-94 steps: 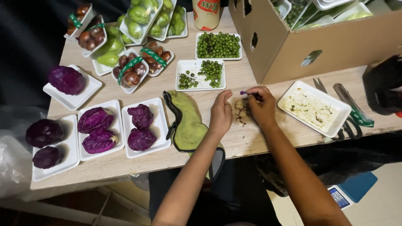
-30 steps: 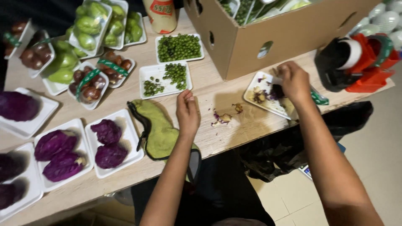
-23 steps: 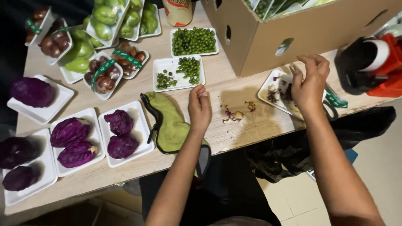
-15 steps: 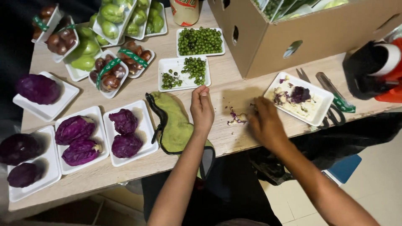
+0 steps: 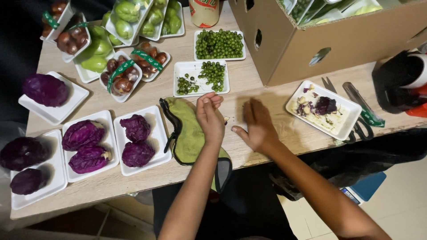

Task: Trimming red cabbage with a knife, organizing vegetable trays, and wiping the table surface.

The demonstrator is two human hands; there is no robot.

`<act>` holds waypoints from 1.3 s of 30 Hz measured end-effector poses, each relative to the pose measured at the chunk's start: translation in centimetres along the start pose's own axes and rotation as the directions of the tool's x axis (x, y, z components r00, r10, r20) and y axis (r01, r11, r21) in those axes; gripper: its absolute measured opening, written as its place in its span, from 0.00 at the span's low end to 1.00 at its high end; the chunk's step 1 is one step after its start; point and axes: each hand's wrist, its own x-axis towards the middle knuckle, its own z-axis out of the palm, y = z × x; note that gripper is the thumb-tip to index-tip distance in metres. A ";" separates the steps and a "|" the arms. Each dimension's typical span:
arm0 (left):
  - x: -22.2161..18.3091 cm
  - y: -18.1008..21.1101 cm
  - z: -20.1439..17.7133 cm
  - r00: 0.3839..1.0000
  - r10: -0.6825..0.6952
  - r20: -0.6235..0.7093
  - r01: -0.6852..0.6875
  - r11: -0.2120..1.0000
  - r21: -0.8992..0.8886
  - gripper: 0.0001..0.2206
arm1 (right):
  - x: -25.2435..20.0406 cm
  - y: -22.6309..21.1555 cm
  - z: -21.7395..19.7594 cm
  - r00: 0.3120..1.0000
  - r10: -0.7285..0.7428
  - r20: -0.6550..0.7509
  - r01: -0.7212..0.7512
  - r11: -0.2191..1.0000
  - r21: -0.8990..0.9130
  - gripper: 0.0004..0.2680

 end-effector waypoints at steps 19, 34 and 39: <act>0.2 0.9 -0.3 1.000 -0.013 -0.028 0.014 1.000 0.027 0.12 | 1.3 3.9 4.7 0.934 -0.357 -0.022 0.339 0.864 0.372 0.04; 0.4 -1.6 -0.9 0.997 -0.027 0.073 0.028 0.999 -0.024 0.08 | 0.2 4.2 -0.7 0.998 -0.048 -0.040 0.059 0.937 0.346 0.14; 0.2 -1.5 -0.9 0.996 -0.030 0.089 0.026 0.999 0.043 0.09 | -0.9 1.8 -1.8 0.965 -0.260 -0.031 0.250 0.880 0.403 0.13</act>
